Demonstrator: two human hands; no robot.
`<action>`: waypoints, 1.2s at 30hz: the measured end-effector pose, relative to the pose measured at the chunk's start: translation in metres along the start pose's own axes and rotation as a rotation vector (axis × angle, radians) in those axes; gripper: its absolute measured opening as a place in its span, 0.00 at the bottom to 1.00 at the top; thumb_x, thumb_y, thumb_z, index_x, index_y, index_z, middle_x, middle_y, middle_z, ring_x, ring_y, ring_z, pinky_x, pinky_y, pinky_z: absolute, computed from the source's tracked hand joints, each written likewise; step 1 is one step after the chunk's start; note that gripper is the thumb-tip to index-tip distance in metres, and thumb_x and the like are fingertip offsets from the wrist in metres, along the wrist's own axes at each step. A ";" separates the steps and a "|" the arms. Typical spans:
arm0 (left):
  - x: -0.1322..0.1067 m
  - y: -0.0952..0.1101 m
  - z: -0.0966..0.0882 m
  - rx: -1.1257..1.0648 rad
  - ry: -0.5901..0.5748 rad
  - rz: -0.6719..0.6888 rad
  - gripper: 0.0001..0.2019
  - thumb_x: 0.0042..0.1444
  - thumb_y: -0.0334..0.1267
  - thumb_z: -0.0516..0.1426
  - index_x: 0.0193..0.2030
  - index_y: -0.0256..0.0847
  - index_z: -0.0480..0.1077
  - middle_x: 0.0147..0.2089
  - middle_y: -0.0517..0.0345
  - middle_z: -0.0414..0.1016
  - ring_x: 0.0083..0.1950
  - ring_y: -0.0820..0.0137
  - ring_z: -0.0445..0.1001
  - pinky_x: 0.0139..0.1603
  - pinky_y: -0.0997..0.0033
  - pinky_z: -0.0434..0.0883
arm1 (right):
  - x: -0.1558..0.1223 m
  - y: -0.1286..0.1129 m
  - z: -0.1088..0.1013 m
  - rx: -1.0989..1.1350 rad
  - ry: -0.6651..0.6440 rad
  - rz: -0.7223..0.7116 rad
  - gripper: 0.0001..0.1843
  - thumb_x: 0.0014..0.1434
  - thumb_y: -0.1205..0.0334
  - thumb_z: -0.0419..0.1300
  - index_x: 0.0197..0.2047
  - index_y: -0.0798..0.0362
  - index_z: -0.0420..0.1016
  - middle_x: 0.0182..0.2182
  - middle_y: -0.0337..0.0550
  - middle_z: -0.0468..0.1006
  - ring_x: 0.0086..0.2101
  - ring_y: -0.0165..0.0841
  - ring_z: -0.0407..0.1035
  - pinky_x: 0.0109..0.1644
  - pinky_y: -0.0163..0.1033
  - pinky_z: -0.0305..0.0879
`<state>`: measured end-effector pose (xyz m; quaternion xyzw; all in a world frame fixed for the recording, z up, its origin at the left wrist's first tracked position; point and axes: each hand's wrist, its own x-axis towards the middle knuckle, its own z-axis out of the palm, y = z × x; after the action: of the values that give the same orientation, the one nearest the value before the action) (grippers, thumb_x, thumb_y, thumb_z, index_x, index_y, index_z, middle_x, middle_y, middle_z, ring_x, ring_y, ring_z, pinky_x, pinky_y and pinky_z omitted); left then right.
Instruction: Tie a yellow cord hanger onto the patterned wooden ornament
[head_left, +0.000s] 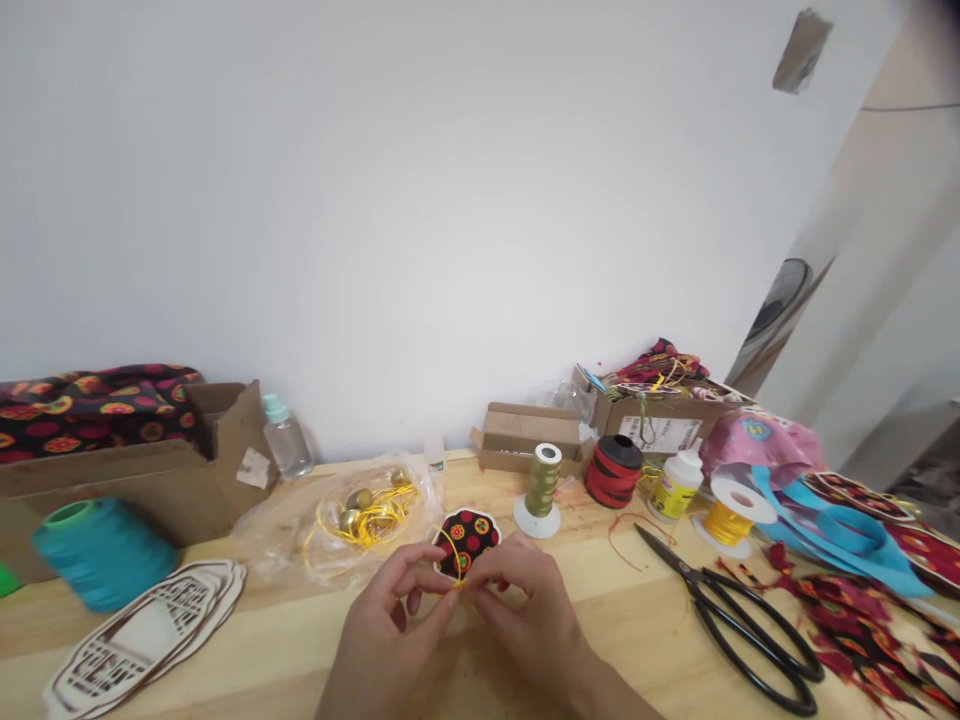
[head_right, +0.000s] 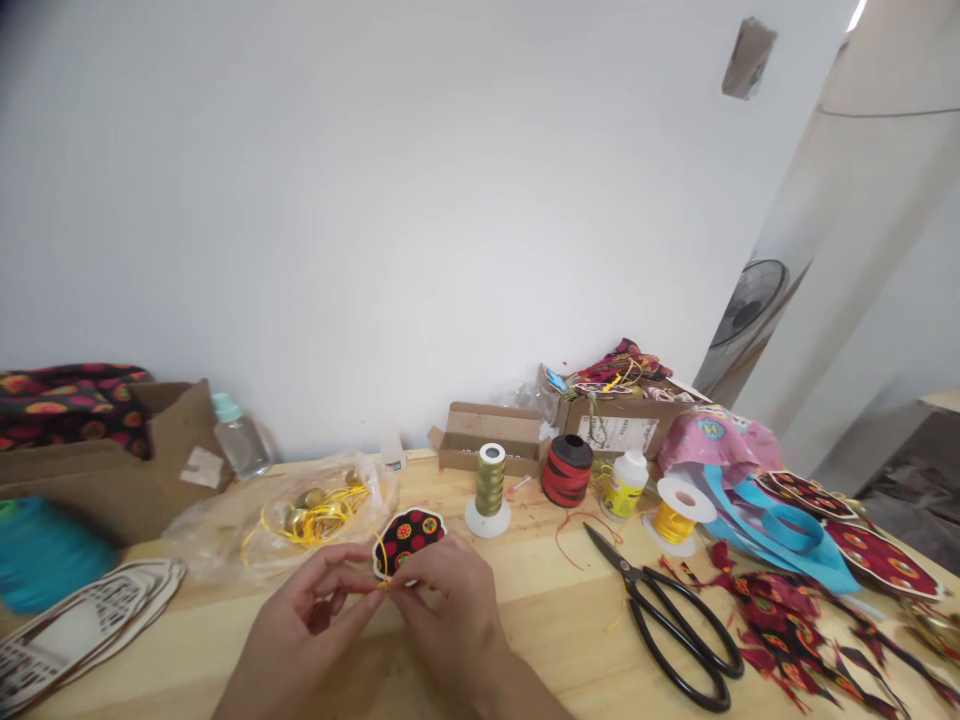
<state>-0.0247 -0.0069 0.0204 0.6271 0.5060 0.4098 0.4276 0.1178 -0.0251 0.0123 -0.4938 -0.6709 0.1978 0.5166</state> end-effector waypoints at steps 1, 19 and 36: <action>0.000 -0.001 0.001 0.005 0.003 0.009 0.14 0.41 0.40 0.58 0.35 0.41 0.62 0.23 0.61 0.75 0.25 0.71 0.69 0.28 0.75 0.63 | 0.000 0.000 -0.001 -0.017 -0.007 -0.049 0.08 0.44 0.73 0.57 0.23 0.51 0.73 0.21 0.37 0.75 0.25 0.29 0.64 0.31 0.33 0.60; -0.002 -0.016 0.005 0.270 0.013 0.143 0.17 0.47 0.40 0.54 0.46 0.45 0.67 0.31 0.60 0.75 0.28 0.69 0.67 0.31 0.73 0.64 | -0.004 0.003 0.003 -0.234 0.036 -0.069 0.09 0.43 0.73 0.57 0.24 0.50 0.75 0.28 0.40 0.73 0.31 0.31 0.65 0.33 0.34 0.61; 0.003 -0.006 0.006 -0.458 -0.059 -0.194 0.20 0.37 0.34 0.62 0.40 0.36 0.67 0.23 0.59 0.77 0.26 0.73 0.71 0.29 0.79 0.66 | 0.000 -0.004 0.003 0.050 0.036 0.027 0.04 0.42 0.72 0.57 0.23 0.54 0.70 0.26 0.41 0.68 0.29 0.30 0.64 0.30 0.33 0.61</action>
<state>-0.0206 -0.0037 0.0136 0.4740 0.4451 0.4522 0.6105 0.1132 -0.0256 0.0140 -0.4931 -0.6496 0.2126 0.5382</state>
